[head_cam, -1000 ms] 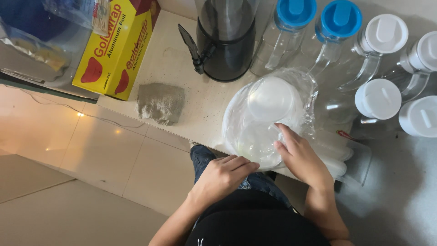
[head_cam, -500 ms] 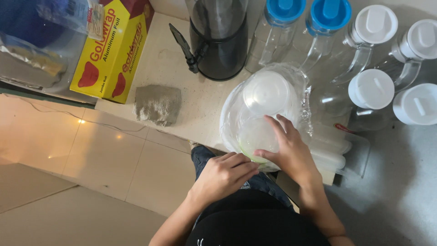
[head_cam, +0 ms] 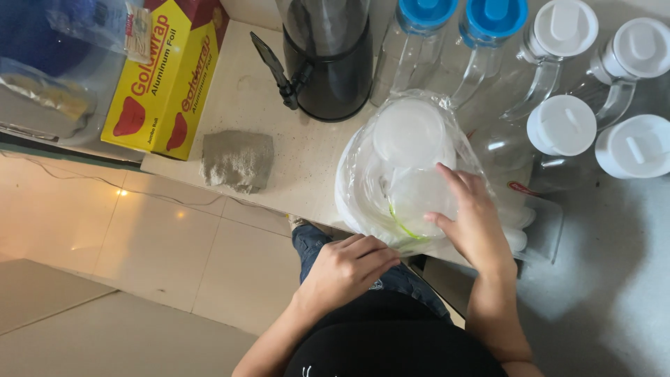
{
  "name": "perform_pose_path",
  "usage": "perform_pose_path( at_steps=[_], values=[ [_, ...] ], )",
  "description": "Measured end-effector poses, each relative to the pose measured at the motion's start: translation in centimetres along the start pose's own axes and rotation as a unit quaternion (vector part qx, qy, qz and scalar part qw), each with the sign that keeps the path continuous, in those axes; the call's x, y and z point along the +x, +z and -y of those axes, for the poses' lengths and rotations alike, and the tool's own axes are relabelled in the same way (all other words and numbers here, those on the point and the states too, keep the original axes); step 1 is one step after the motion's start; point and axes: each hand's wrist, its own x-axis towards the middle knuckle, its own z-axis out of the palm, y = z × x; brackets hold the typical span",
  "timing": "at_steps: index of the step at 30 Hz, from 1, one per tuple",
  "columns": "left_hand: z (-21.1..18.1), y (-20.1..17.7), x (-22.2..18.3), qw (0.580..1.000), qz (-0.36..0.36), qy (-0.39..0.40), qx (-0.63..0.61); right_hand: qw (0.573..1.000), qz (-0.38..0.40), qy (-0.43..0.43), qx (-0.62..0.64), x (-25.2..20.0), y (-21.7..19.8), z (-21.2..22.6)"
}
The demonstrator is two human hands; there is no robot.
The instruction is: Cleaning a large beverage dispenser and organizing nearby restaurant supplies such as plates and packets.
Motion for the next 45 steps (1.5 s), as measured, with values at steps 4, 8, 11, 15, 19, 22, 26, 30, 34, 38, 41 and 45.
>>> perform_pose_path(
  at_steps=[4, 8, 11, 15, 19, 22, 26, 30, 34, 38, 41, 45],
  values=[
    [0.2, 0.0, -0.3, 1.000, -0.011, 0.002, -0.001, 0.996, -0.068, -0.050, -0.039, -0.8, 0.6, 1.1],
    [0.4, -0.3, -0.4, 1.000, -0.011, -0.005, 0.010, 0.992, -0.086, -0.088, 0.004, -2.0, 2.2, 3.2],
    [0.4, -0.4, -0.4, 1.000, 0.003, -0.005, 0.019, 0.990, -0.026, -0.138, 0.019, -2.1, 3.6, 4.1],
    [0.2, -0.4, -0.4, 1.000, 0.004, 0.004, 0.011, 0.986, 0.033, -0.123, -0.110, -0.7, 4.8, 3.9],
    [0.2, -0.5, -0.5, 1.000, 0.002, 0.009, 0.010, 0.989, 0.032, -0.083, -0.119, -0.4, 3.8, 2.7],
    [0.1, -0.4, -0.5, 1.000, 0.000, 0.020, 0.005, 0.989, -0.023, -0.099, -0.106, -0.5, 3.9, 1.7],
    [-0.1, -0.2, -0.5, 1.000, 0.007, 0.025, 0.003, 0.995, -0.045, -0.072, -0.061, -0.4, 3.6, 1.9],
    [-0.1, -0.2, -0.9, 1.000, 0.001, 0.023, 0.013, 0.994, -0.041, -0.070, -0.072, -0.6, 3.7, 2.2],
    [0.1, -0.6, -1.4, 1.000, 0.008, 0.006, 0.014, 0.992, -0.036, -0.087, -0.085, -0.9, 4.3, 2.4],
    [-0.2, -0.9, -1.6, 1.000, 0.016, -0.012, 0.014, 0.989, -0.071, -0.130, 0.000, -2.3, 3.3, 4.7],
    [-0.5, -1.1, -2.0, 0.999, 0.030, -0.028, 0.009, 0.984, -0.090, -0.140, 0.060, -3.7, 2.3, 6.8],
    [-1.0, -1.7, -2.4, 0.999, 0.030, -0.035, -0.003, 0.970, -0.113, -0.171, 0.129, -5.1, 1.9, 7.8]
  ],
)
